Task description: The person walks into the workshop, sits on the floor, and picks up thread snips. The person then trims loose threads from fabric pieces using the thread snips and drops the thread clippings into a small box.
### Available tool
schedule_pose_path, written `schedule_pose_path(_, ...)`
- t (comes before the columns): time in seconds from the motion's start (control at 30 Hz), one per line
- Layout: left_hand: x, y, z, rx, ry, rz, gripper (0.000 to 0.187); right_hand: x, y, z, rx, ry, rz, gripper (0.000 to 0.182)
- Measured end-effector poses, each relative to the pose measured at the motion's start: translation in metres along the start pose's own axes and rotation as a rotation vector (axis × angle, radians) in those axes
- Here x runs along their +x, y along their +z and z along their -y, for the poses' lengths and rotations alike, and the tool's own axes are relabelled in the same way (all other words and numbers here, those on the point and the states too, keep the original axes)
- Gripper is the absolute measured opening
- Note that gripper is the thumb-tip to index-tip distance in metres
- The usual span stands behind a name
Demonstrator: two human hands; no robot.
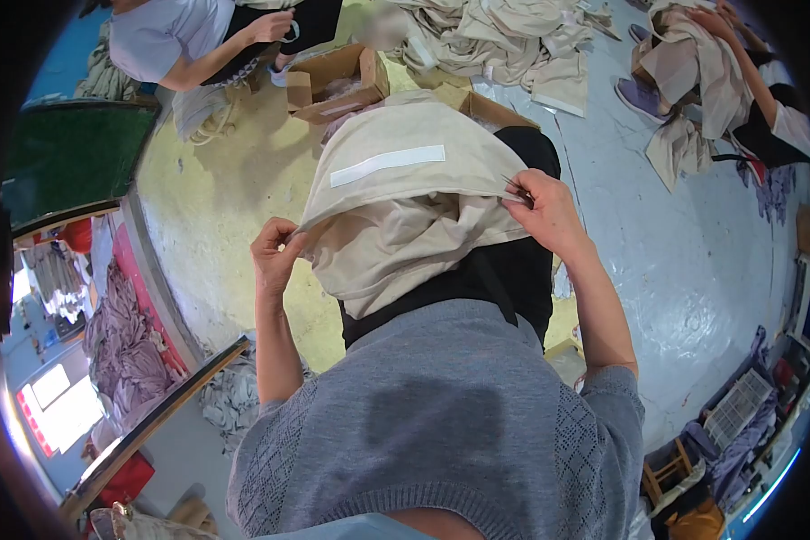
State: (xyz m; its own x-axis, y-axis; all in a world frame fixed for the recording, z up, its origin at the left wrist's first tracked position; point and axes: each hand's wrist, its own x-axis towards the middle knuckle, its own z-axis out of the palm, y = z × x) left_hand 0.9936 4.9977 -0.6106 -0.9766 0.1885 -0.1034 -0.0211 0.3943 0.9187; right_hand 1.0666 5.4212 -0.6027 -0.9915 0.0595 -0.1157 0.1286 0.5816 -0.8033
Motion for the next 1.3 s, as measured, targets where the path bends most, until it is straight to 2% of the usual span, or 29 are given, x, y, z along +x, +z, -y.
schedule_pose_path(0.2,-0.003,-0.001,0.011,0.054,0.073,-0.029,0.007,-0.013,0.001,-0.011,0.052,0.045,-0.057,0.018)
schedule_pose_path(0.4,-0.007,0.004,0.012,0.151,-0.017,-0.003,0.007,-0.03,0.007,-0.009,-0.132,-0.183,-0.093,0.025)
schedule_pose_path(0.5,-0.009,0.009,0.014,0.267,0.005,-0.032,0.008,-0.038,0.01,-0.01,-0.161,-0.214,-0.112,0.026)
schedule_pose_path(0.6,-0.01,0.012,0.02,0.245,-0.073,-0.065,0.011,-0.043,0.014,-0.013,-0.205,-0.233,-0.159,0.026)
schedule_pose_path(0.7,-0.013,0.014,0.022,0.289,-0.021,-0.128,0.014,-0.046,0.017,-0.018,-0.212,-0.241,-0.211,0.026)
schedule_pose_path(0.8,-0.018,0.013,0.028,0.5,0.2,-0.228,0.015,-0.051,0.024,-0.03,-0.218,-0.196,-0.312,0.026)
schedule_pose_path(0.93,-0.024,0.016,0.033,0.53,0.287,-0.305,0.014,-0.053,0.033,-0.041,-0.276,-0.168,-0.459,0.026)
schedule_pose_path(1.17,-0.024,0.02,0.028,0.404,0.231,-0.377,0.013,-0.051,0.025,-0.056,-0.205,-0.013,-0.577,0.027)
schedule_pose_path(1.2,-0.021,0.02,0.028,0.282,0.146,-0.373,0.011,-0.047,0.021,-0.047,-0.161,0.08,-0.588,0.028)
schedule_pose_path(1.27,-0.012,0.017,0.027,0.035,-0.022,-0.356,0.008,-0.029,-0.002,-0.034,0.191,0.157,-0.318,0.026)
schedule_pose_path(1.3,-0.005,0.015,0.019,-0.078,-0.095,-0.246,0.008,-0.023,-0.012,-0.03,0.366,0.196,-0.181,0.025)
